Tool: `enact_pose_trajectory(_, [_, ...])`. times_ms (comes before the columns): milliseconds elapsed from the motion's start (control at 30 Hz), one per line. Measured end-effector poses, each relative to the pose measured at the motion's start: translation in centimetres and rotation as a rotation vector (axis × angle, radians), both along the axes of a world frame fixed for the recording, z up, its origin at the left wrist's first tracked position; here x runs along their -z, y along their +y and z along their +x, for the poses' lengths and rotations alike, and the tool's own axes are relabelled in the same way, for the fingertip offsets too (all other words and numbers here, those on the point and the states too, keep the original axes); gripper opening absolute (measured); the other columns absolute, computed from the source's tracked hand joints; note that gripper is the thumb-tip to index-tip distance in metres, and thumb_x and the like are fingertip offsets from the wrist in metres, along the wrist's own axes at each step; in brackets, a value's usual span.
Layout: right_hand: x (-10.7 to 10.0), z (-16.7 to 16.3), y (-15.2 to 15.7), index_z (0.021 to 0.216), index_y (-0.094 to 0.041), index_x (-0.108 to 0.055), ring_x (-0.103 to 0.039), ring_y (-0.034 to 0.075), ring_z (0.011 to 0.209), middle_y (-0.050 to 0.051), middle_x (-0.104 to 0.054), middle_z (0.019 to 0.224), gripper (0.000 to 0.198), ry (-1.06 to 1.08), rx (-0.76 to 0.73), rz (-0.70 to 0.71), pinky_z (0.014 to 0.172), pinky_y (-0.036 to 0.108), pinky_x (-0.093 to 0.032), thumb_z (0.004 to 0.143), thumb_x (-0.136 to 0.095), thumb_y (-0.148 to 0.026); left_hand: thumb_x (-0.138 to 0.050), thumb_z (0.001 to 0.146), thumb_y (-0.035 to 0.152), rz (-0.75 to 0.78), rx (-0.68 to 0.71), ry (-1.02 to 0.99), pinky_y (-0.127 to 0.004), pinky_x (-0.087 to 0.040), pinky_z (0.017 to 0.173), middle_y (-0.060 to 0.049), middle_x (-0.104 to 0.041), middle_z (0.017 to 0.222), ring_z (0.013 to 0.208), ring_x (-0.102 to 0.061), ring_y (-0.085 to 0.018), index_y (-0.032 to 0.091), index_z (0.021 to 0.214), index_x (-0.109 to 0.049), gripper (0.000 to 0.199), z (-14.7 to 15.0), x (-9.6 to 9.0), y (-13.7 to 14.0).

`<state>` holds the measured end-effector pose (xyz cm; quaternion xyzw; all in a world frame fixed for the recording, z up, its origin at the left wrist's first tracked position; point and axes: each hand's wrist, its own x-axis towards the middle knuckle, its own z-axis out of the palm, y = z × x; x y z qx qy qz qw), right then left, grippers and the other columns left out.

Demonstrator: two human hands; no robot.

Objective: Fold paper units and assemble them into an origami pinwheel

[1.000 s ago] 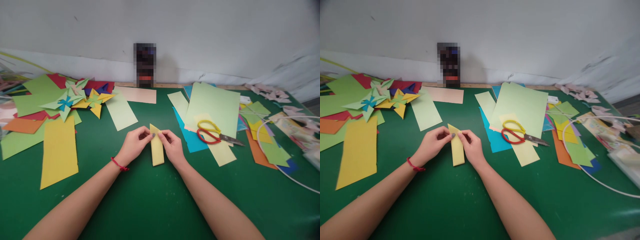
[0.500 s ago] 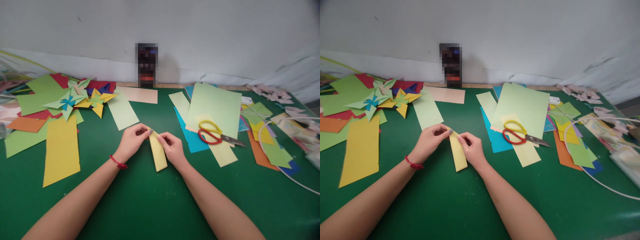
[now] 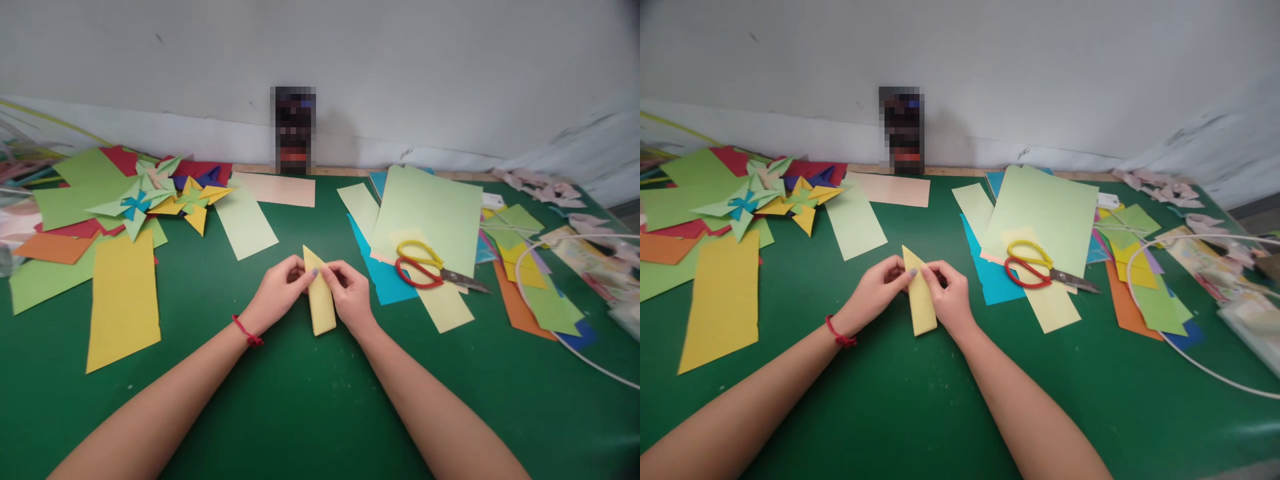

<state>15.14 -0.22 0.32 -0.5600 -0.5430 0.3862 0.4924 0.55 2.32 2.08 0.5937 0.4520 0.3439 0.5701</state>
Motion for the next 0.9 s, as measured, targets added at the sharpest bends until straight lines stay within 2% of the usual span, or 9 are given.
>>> enact_pose_trajectory(133, [0.0, 0.0, 0.0, 0.076, -0.020, -0.061, -0.055, 0.014, 0.066, 0.001, -0.061, 0.072, 0.018, 0.005, -0.002, 0.000, 0.059, 0.025, -0.044, 0.082, -0.053, -0.035, -0.050, 0.083, 0.040, 0.094, 0.012, 0.120, -0.025, -0.042, 0.060, 0.000, -0.058, 0.074, 0.067, -0.053, -0.013, 0.018, 0.079, -0.056, 0.023, 0.0, 0.3, -0.3])
enact_pose_trajectory(433, [-0.1, 0.1, -0.1, 0.073, -0.020, -0.058, -0.050, 0.012, 0.058, -0.001, -0.056, 0.065, 0.020, -0.023, -0.027, -0.015, 0.054, 0.023, -0.041, 0.083, -0.052, -0.036, -0.054, 0.080, 0.039, -0.025, -0.005, 0.060, -0.022, -0.040, 0.056, 0.002, -0.057, 0.066, 0.061, -0.052, -0.012, 0.018, 0.072, -0.055, 0.023, 0.0, 0.6, 0.1])
enact_pose_trajectory(667, [0.1, 0.0, -0.1, 0.076, -0.019, -0.058, -0.050, 0.011, 0.058, -0.001, -0.057, 0.066, 0.021, -0.038, -0.031, -0.031, 0.053, 0.022, -0.040, 0.084, -0.051, -0.036, -0.048, 0.084, 0.037, 0.021, -0.004, 0.053, -0.022, -0.040, 0.055, 0.003, -0.047, 0.060, 0.057, -0.047, -0.011, 0.017, 0.064, -0.049, 0.028, 0.0, 0.9, 0.2])
enact_pose_trajectory(833, [0.2, 0.0, -0.1, 0.077, -0.019, -0.057, -0.051, 0.011, 0.059, -0.001, -0.057, 0.068, 0.020, -0.029, -0.027, -0.020, 0.053, 0.022, -0.041, 0.085, -0.050, -0.036, -0.046, 0.085, 0.039, -0.009, 0.020, 0.007, -0.024, -0.042, 0.059, 0.002, -0.050, 0.067, 0.062, -0.049, -0.011, 0.017, 0.072, -0.051, 0.026, 0.0, 1.1, 0.2])
enact_pose_trajectory(900, [0.2, 0.0, -0.2, 0.078, -0.019, -0.056, -0.051, 0.011, 0.059, -0.001, -0.057, 0.068, 0.019, -0.050, -0.006, -0.002, 0.053, 0.022, -0.040, 0.085, -0.049, -0.035, -0.046, 0.085, 0.039, 0.002, 0.041, 0.049, -0.023, -0.039, 0.057, 0.003, -0.049, 0.065, 0.060, -0.047, -0.011, 0.017, 0.070, -0.050, 0.027, 0.1, 0.9, 0.2])
